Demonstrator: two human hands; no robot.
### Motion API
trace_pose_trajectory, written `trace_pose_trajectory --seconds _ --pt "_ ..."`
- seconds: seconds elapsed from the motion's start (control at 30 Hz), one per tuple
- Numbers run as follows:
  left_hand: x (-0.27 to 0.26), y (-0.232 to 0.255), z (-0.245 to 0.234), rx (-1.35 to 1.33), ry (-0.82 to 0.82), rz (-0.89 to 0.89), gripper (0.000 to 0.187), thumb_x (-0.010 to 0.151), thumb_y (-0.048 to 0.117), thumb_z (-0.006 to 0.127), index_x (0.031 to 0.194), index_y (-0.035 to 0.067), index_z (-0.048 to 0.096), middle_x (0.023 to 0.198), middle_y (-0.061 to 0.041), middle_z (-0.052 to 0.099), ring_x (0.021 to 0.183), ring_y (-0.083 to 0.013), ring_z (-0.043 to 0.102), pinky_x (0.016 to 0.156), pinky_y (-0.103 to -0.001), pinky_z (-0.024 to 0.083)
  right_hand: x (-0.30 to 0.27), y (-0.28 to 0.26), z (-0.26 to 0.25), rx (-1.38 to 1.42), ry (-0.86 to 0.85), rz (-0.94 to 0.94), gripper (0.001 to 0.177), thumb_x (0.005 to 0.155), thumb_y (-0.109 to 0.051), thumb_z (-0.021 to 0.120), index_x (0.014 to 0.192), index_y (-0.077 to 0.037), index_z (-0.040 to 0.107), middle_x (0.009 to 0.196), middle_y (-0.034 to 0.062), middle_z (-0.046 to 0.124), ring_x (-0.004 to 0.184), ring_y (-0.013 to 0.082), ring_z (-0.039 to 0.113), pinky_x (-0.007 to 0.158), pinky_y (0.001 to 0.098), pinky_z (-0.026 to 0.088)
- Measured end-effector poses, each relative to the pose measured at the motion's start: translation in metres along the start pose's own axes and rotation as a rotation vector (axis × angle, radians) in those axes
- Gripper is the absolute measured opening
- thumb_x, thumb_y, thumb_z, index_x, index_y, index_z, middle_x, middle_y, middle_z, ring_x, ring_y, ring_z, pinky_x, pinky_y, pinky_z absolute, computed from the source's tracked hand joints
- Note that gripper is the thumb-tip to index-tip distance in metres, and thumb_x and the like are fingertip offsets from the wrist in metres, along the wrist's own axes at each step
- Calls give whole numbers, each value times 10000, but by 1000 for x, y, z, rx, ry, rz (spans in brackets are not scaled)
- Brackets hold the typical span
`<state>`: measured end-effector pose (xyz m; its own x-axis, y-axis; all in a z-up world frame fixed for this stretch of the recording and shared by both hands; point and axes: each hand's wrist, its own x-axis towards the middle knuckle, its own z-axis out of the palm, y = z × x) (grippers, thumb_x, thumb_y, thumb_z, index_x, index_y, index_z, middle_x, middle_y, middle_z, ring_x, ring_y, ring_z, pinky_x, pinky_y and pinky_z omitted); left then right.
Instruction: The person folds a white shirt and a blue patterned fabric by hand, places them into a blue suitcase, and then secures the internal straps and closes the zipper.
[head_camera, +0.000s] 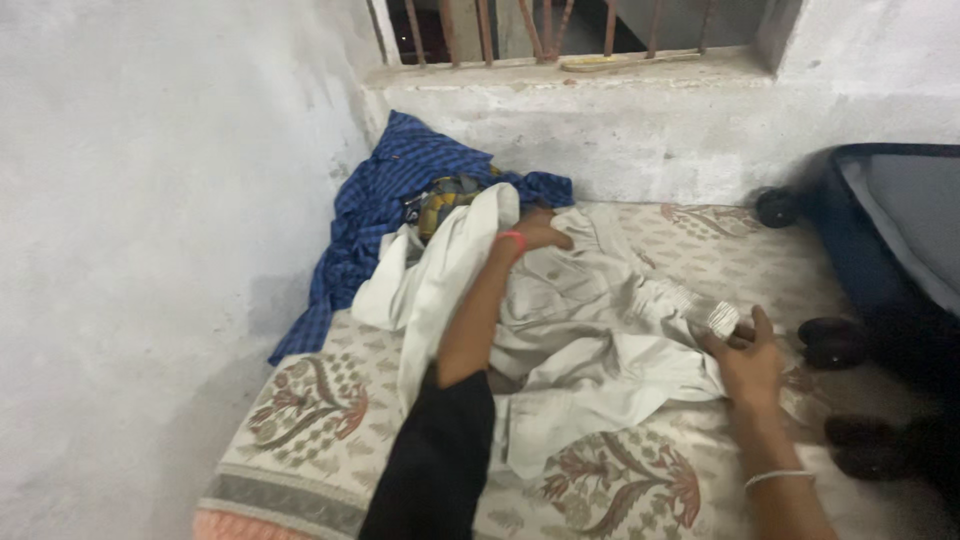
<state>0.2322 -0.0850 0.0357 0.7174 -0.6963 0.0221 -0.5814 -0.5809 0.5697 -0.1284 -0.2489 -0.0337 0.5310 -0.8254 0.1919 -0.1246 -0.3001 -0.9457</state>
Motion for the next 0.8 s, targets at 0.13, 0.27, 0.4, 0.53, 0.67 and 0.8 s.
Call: trace_pose_trajectory --seconds 0.13,0.27,0.4,0.53,0.67,0.8 --pt "-49 -66 -14 59 31 413 452 799 362 806 1150 78 811 1451 -200 559 1283 -340 557 1084 -396 449 24 18 -23 -236 -305 234 674 782 -202 827 1356 132 710 1195 255 787 974 327 747 840 405 549" --pt "-140 -131 -22 201 508 314 464 842 424 723 1251 205 706 1389 -71 653 1298 -252 625 1153 -404 486 -16 -9 -17 6 -414 185 613 806 -209 807 1313 111 681 1166 217 766 969 273 710 823 376 531" --pt "-171 -144 -18 424 714 89 608 764 486 750 1252 125 738 1453 -275 525 1356 -539 472 927 -794 392 -51 -37 9 38 -501 27 504 893 -208 709 1313 61 636 1154 203 744 1002 289 691 843 379 526" --pt "-167 -144 7 533 581 -76 423 957 295 498 1308 143 678 1215 -165 720 1155 -350 677 970 -514 529 -88 -61 14 -5 -538 48 562 922 -274 683 1394 10 571 1237 206 719 1116 316 704 971 393 536" --pt "-166 -133 48 471 446 -101 432 967 425 530 1148 100 749 1052 -190 760 986 -362 734 910 -490 582 -106 -88 8 -71 -700 121 821 770 -144 784 1482 -22 392 1289 268 685 1137 371 727 1024 445 570" --pt "-130 -120 77 -44 92 150 543 970 502 475 991 79 815 1026 -256 759 978 -397 726 913 -465 535 -114 -76 47 -116 -734 79 1092 712 -132 846 1609 -129 222 1447 174 578 1131 361 737 940 456 582"
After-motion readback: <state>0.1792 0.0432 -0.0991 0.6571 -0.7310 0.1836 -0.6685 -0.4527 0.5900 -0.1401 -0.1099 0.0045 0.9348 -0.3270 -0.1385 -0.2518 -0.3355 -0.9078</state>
